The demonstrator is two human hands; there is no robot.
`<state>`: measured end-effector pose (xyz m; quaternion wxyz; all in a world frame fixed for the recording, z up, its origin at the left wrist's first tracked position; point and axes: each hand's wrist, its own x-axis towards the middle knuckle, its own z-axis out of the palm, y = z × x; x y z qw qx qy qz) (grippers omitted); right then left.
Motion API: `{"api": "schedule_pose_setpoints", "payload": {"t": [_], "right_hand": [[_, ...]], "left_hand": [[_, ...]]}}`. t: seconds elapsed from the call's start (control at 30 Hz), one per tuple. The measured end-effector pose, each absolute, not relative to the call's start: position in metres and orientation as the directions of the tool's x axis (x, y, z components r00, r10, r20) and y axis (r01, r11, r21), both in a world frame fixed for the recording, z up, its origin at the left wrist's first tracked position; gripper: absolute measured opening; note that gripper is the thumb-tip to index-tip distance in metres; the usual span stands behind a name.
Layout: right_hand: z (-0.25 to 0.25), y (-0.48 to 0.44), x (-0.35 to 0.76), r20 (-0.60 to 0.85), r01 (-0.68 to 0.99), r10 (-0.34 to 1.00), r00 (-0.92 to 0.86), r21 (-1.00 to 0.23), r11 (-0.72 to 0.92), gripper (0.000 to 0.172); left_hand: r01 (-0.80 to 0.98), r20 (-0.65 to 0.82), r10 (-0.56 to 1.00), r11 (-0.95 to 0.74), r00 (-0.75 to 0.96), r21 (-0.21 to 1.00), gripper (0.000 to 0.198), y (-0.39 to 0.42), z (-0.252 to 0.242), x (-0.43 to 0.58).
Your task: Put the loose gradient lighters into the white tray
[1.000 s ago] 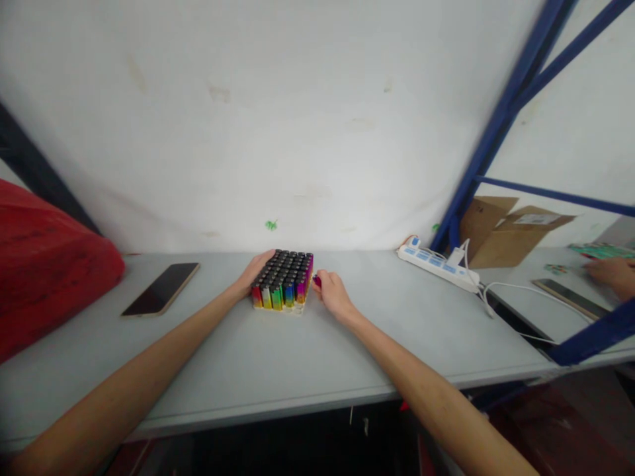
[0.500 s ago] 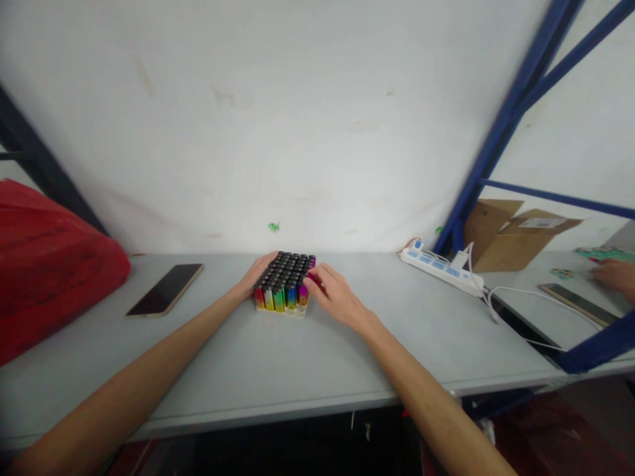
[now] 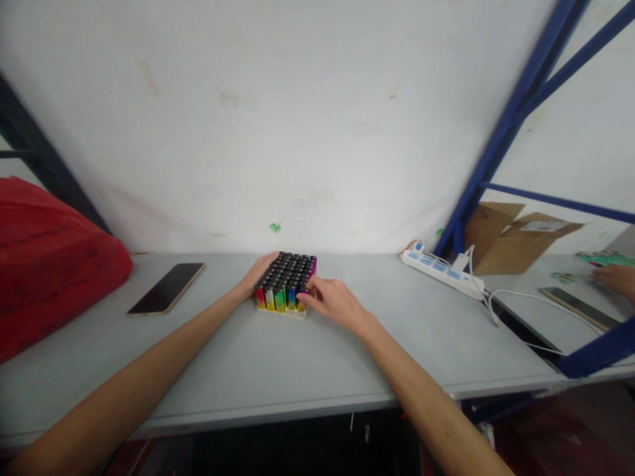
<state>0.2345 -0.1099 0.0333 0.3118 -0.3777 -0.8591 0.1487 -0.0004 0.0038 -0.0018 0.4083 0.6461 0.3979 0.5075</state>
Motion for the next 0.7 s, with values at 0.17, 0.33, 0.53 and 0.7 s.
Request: {"api": "schedule_pose_setpoints", "payload": {"t": [0.17, 0.33, 0.53, 0.7], "right_hand": [[0.031, -0.108, 0.233, 0.396, 0.611, 0.752, -0.527, -0.437, 0.66, 0.03], [0.029, -0.113, 0.228, 0.467, 0.676, 0.752, -0.465, -0.362, 0.642, 0.033], [0.027, -0.119, 0.212, 0.655, 0.585, 0.619, -0.433, -0.318, 0.746, 0.091], [0.01, -0.113, 0.203, 0.565, 0.623, 0.658, -0.497, -0.295, 0.724, 0.113]], "left_hand": [[0.106, 0.343, 0.924, -0.363, 0.172, 0.926, 0.042, 0.003, -0.001, 0.0], [0.097, 0.331, 0.931, -0.348, 0.157, 0.932, 0.044, -0.001, 0.003, 0.001], [0.091, 0.315, 0.945, -0.323, 0.088, 0.942, 0.042, 0.006, -0.003, 0.001], [0.011, 0.21, 0.976, -0.211, 0.06, 0.977, 0.045, 0.013, -0.009, 0.002]]}}
